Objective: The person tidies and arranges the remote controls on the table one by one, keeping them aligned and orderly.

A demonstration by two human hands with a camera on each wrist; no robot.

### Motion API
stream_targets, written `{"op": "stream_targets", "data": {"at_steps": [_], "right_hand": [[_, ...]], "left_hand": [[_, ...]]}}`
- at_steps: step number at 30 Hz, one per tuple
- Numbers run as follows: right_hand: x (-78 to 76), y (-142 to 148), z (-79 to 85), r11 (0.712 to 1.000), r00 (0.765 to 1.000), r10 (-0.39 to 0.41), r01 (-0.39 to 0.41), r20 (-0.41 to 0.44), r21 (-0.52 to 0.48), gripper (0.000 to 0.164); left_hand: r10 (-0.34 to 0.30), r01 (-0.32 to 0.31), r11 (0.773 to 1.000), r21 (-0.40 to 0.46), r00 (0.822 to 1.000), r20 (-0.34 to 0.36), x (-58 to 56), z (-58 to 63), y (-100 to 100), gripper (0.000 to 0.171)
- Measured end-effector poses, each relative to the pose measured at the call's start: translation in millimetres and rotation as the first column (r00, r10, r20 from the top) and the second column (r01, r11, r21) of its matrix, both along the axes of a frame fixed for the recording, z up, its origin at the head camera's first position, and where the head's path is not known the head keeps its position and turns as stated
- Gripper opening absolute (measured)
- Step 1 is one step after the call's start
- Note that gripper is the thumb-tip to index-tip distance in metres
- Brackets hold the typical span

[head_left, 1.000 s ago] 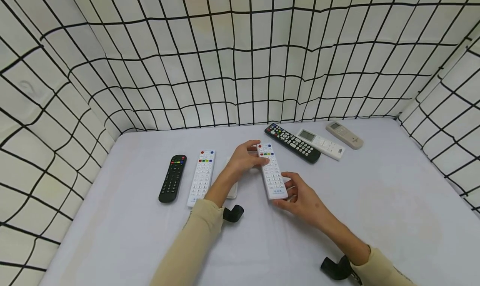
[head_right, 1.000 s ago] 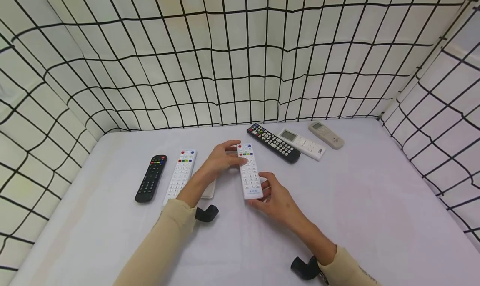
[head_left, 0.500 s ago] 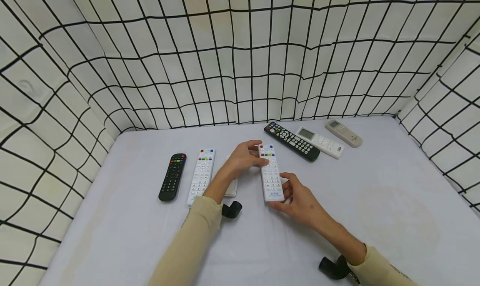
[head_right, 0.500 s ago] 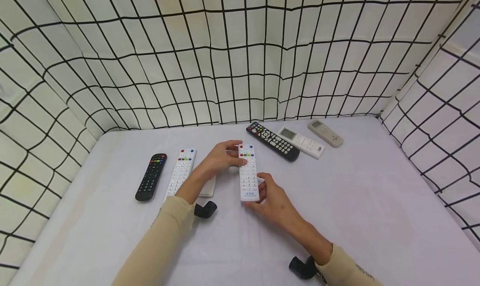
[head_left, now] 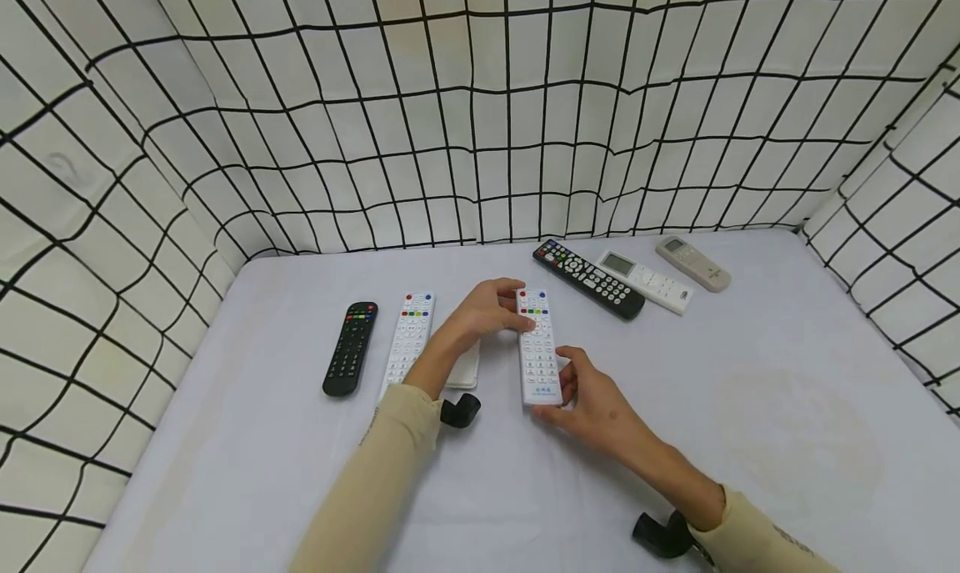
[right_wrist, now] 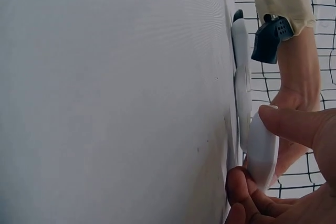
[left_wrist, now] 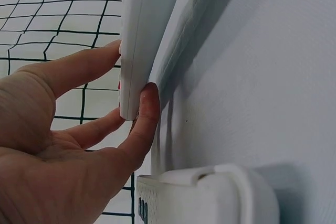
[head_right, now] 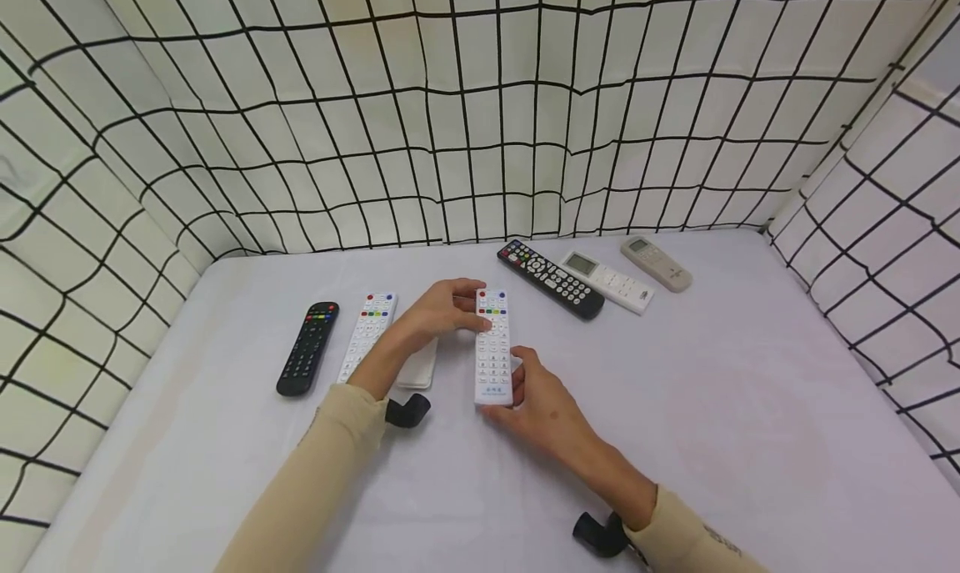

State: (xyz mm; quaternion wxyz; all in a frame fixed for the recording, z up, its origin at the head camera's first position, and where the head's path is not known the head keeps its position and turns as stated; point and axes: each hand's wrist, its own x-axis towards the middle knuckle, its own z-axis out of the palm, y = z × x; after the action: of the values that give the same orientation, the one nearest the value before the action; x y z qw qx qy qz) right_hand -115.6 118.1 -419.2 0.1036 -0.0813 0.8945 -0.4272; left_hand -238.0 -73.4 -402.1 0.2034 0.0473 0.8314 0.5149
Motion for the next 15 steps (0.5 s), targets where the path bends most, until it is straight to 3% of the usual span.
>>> {"op": "stream_targets", "data": {"at_steps": [15], "right_hand": [[-6.4, -10.0, 3.1, 0.998, 0.998, 0.009, -0.012, 0.056, 0.067, 0.094]], "left_hand": [[-0.007, 0.003, 0.994, -0.112, 0.999, -0.034, 0.8, 4.7, 2.4, 0.076]]}}
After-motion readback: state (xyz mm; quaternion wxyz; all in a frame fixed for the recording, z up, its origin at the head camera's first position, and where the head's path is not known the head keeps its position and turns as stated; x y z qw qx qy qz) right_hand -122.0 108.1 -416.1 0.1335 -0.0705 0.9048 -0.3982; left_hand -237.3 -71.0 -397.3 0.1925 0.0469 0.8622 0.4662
